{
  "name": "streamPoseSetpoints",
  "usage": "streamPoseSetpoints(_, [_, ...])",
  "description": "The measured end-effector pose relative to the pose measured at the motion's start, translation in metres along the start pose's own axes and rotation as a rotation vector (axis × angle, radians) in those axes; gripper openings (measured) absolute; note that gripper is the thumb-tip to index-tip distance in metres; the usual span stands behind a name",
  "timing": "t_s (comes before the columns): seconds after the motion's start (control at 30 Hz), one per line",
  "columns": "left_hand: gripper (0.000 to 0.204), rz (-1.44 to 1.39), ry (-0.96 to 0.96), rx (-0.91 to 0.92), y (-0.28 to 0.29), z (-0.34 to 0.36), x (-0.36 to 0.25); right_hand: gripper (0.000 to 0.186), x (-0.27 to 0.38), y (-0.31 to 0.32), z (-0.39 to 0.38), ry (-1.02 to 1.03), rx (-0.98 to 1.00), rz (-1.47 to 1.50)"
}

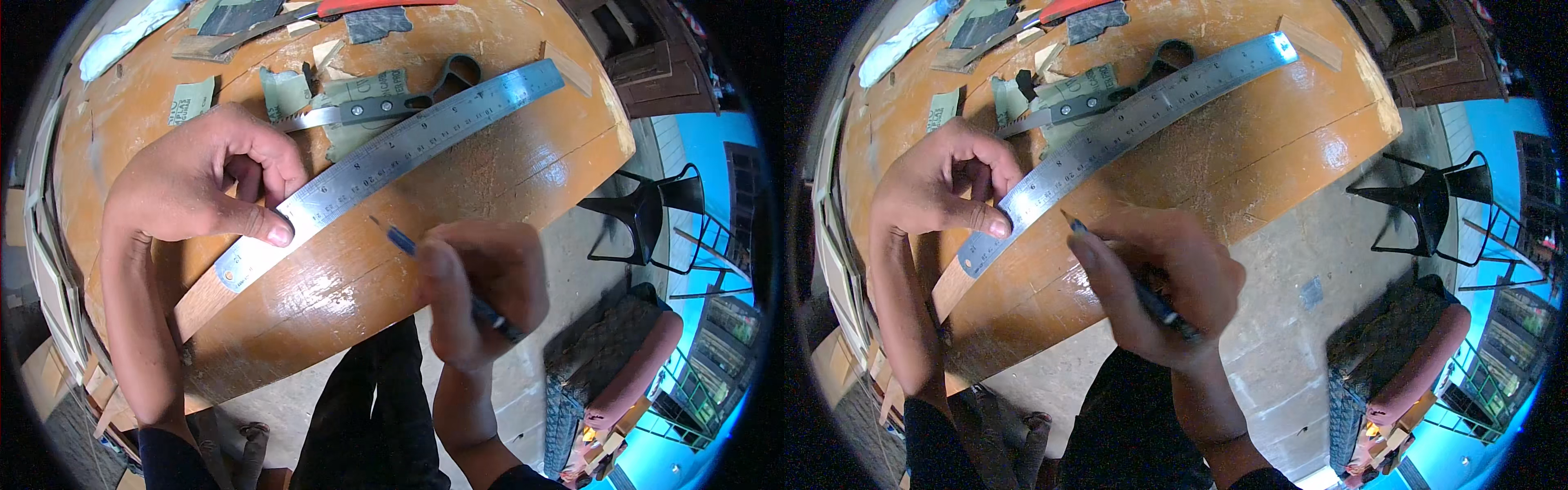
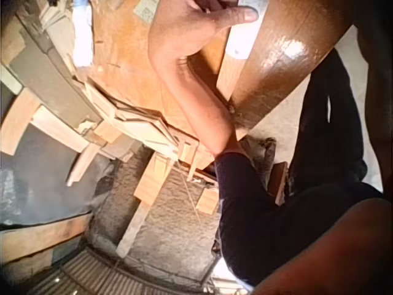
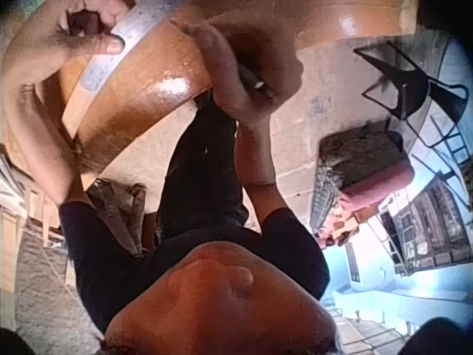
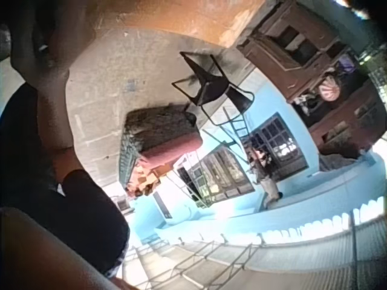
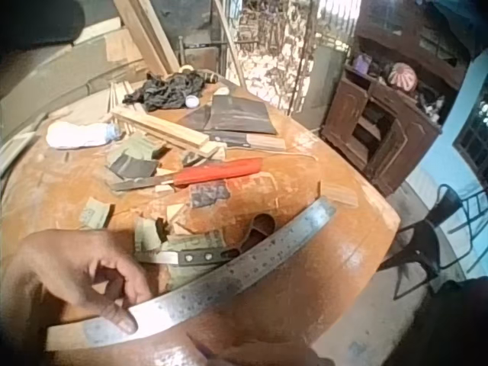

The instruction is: Measure and cut a piece of wood using a ruler, pencil, and hand saw.

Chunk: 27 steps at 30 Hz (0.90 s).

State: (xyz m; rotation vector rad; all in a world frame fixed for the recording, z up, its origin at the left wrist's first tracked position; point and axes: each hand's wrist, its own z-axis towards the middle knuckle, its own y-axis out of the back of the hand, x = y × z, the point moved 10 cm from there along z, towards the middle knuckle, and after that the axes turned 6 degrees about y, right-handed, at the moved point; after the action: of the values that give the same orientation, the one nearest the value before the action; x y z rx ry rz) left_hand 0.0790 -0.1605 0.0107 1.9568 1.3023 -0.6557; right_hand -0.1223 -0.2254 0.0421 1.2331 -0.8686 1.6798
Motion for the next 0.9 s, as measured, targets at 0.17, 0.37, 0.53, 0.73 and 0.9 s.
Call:
streamPoseSetpoints(0.17, [0.031, -0.021, -0.014, 0.004, -0.001, 0.002, 0.002, 0.020, 0.012, -0.015, 0.004, 0.174, 0.137, -0.146])
streamPoseSetpoints(0.37, [0.030, -0.004, -0.039, 0.016, -0.001, 0.001, -0.003, 0.026, 0.013, -0.015, 0.002, 0.300, 0.250, -0.264])
streamPoseSetpoints(0.53, [0.031, -0.026, -0.010, 0.030, -0.001, 0.001, 0.001, 0.030, 0.009, -0.016, 0.003, 0.217, 0.225, -0.256])
streamPoseSetpoints(0.73, [0.031, -0.016, -0.048, 0.028, 0.000, 0.001, -0.002, 0.029, 0.006, -0.016, 0.002, 0.242, 0.232, -0.236])
streamPoseSetpoints(0.9, [0.031, -0.009, -0.044, 0.029, -0.001, 0.001, -0.003, 0.028, 0.006, -0.019, 0.003, 0.222, 0.232, -0.241])
